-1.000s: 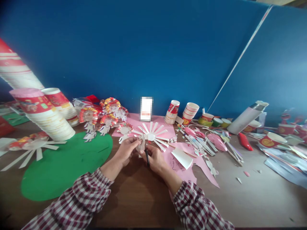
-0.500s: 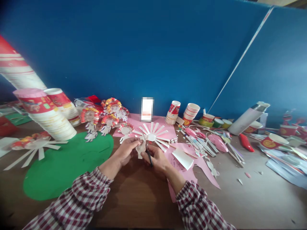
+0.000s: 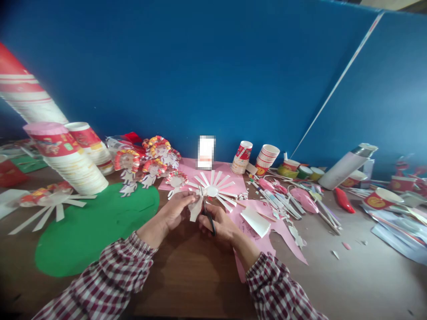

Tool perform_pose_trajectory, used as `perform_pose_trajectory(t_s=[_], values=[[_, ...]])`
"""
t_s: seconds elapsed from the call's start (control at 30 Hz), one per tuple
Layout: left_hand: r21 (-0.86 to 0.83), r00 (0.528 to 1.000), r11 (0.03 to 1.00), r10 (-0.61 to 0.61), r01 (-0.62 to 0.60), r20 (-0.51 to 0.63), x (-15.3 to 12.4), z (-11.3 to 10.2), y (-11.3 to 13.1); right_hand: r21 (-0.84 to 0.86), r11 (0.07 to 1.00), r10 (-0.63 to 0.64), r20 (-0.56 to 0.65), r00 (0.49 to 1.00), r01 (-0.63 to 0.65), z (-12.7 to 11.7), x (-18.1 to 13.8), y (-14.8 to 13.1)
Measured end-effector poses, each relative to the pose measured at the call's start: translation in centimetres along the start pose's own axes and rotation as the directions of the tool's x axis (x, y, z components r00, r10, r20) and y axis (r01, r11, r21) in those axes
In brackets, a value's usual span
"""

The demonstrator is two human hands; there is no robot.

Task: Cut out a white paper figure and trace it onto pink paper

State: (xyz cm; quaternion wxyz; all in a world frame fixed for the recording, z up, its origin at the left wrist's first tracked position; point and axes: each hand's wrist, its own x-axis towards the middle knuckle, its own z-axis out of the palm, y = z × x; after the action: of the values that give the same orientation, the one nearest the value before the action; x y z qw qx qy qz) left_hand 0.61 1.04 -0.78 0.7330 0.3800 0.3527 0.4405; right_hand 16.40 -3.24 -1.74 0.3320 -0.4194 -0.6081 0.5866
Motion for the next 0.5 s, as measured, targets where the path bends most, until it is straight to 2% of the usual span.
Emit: perform_pose_trajectory(t_s=[0.23, 0.5], values=[[0.017, 0.999, 0.999, -0.034, 0.034, -0.042, 0.08, 0.0, -0.15, -0.017, 1.0, -0.026, -0.052, 0.998, 0.025, 0.29, 0.02, 0.16], [-0.019, 0.998, 0.999, 0.042, -0.043, -0.048, 0.02, 0.53, -0.27, -0.023, 1.0, -0.009, -0.075, 0.997, 0.007, 0.81, -0.01, -0.4]])
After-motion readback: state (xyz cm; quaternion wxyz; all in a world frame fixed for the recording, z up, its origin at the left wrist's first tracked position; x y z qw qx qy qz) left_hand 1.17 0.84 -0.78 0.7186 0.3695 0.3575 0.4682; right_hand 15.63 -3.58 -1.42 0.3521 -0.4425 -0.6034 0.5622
